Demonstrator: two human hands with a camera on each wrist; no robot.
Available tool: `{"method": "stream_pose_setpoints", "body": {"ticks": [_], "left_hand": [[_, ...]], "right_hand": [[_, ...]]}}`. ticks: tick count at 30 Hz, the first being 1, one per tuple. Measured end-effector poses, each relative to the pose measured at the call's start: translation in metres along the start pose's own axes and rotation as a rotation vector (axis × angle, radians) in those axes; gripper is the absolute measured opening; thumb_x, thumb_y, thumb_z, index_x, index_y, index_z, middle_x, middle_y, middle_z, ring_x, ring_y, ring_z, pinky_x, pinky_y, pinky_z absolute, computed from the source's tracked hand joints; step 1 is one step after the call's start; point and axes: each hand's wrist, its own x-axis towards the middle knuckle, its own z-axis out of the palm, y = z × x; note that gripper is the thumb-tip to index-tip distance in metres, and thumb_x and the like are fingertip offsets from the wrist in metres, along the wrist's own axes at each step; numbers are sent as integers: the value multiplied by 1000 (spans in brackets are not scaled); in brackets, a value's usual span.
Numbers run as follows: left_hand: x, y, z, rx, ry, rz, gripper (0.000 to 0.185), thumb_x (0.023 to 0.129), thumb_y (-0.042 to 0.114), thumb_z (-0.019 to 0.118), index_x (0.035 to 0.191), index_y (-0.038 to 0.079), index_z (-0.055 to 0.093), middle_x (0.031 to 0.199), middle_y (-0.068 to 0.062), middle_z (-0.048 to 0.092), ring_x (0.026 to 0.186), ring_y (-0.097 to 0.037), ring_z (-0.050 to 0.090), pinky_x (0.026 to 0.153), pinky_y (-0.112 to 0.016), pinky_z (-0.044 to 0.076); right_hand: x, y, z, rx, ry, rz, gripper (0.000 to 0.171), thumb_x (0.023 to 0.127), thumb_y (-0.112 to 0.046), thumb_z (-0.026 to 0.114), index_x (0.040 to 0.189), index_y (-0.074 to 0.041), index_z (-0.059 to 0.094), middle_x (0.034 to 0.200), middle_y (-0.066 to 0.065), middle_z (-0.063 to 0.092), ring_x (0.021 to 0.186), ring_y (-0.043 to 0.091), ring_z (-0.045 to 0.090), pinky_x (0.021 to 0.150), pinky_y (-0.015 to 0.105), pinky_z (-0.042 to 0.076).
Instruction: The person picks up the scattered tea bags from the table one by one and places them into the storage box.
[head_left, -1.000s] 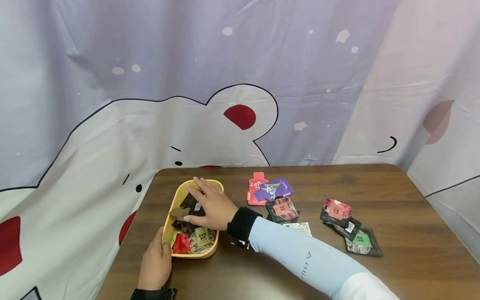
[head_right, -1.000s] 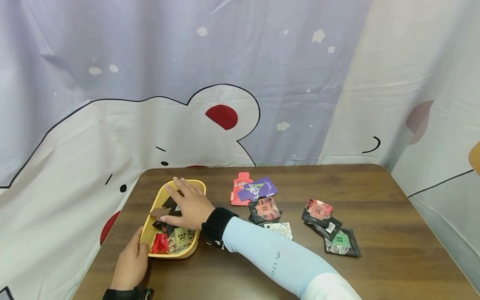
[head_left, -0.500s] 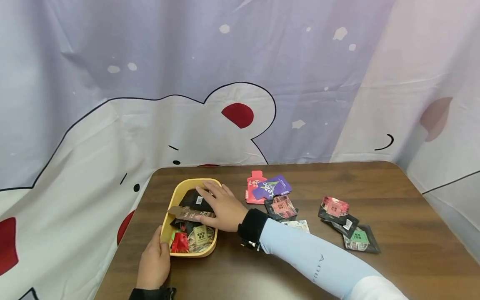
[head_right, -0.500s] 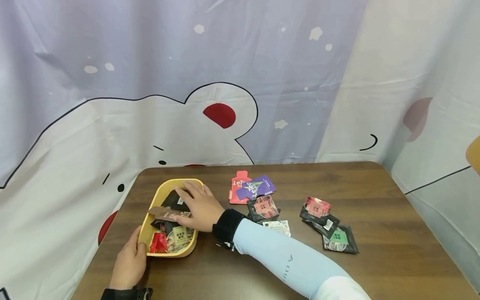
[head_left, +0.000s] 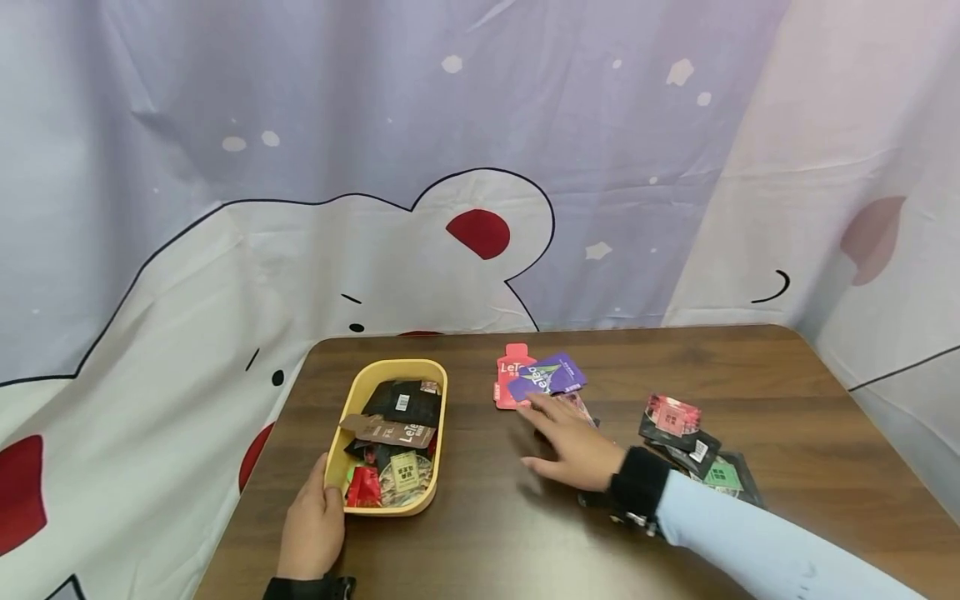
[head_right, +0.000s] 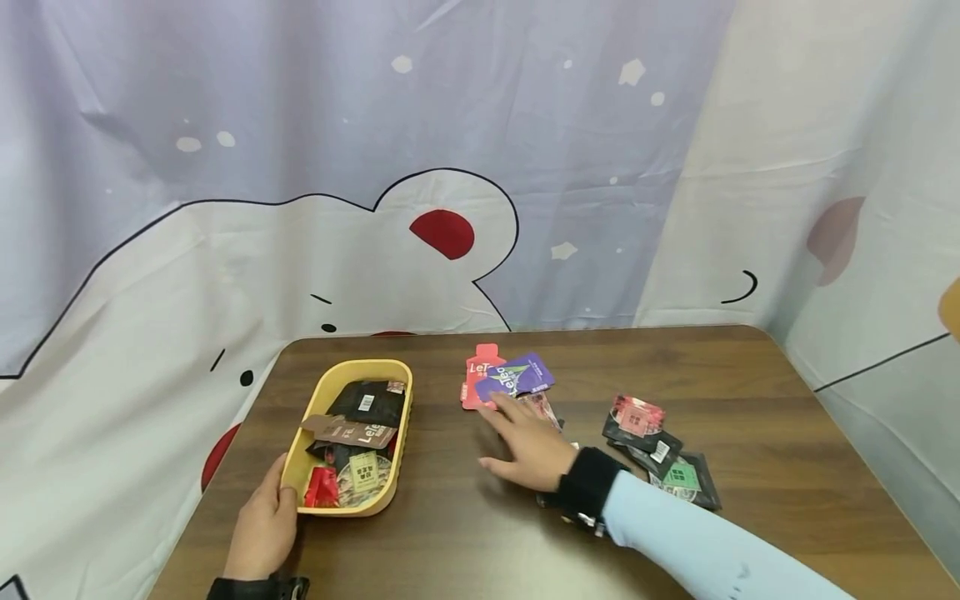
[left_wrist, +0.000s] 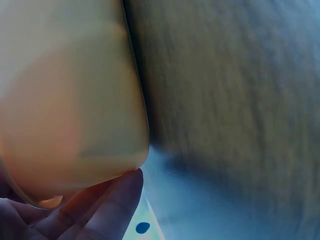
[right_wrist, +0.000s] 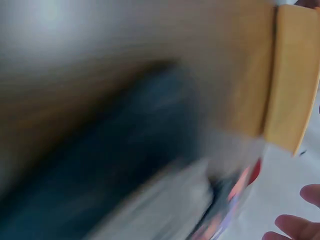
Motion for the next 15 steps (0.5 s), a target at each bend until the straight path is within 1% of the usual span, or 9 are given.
{"method": "stream_pose_setpoints", "body": {"ticks": [3, 5, 7, 10, 15], "left_hand": [[0, 0, 0, 5, -3, -1, 59, 104, 9, 31, 160, -2, 17, 154, -35, 37, 141, -49, 42, 111, -63, 39], [-1, 0, -1, 5, -5, -2, 59, 104, 9, 31, 160, -1, 17, 154, -35, 38, 141, -49, 42, 111, -63, 39], [-1, 0, -1, 5, -4, 2, 58, 104, 9, 31, 160, -2, 17, 153, -35, 38, 140, -49, 43, 111, -64, 39], [-1, 0, -1, 4, -6, 2, 58, 104, 10, 30, 160, -2, 17, 153, -35, 38, 140, -50, 43, 111, -64, 39], [0, 0, -1, 5, -11, -2, 58, 105, 10, 30, 160, -1, 17, 153, -35, 38, 140, -50, 42, 111, -64, 39]], "right_hand": [[-30, 19, -7, -6, -23, 56, 82, 91, -49, 69, 157, -12, 38, 162, 18, 35, 148, 43, 35, 121, 65, 26], [-47, 28, -9, -21, -41, 93, 82, 90, -50, 70, 157, -14, 39, 162, 17, 37, 146, 44, 38, 119, 64, 31], [-61, 33, -10, -39, -51, 106, 82, 89, -50, 72, 155, -14, 41, 159, 15, 42, 142, 43, 43, 115, 64, 36], [-76, 37, -10, -79, -69, 114, 81, 85, -51, 75, 152, -15, 47, 152, 14, 49, 137, 41, 50, 110, 63, 42], [-89, 37, -10, -151, -101, 90, 80, 83, -57, 75, 148, -16, 52, 149, 17, 52, 133, 42, 53, 107, 64, 43]]}}
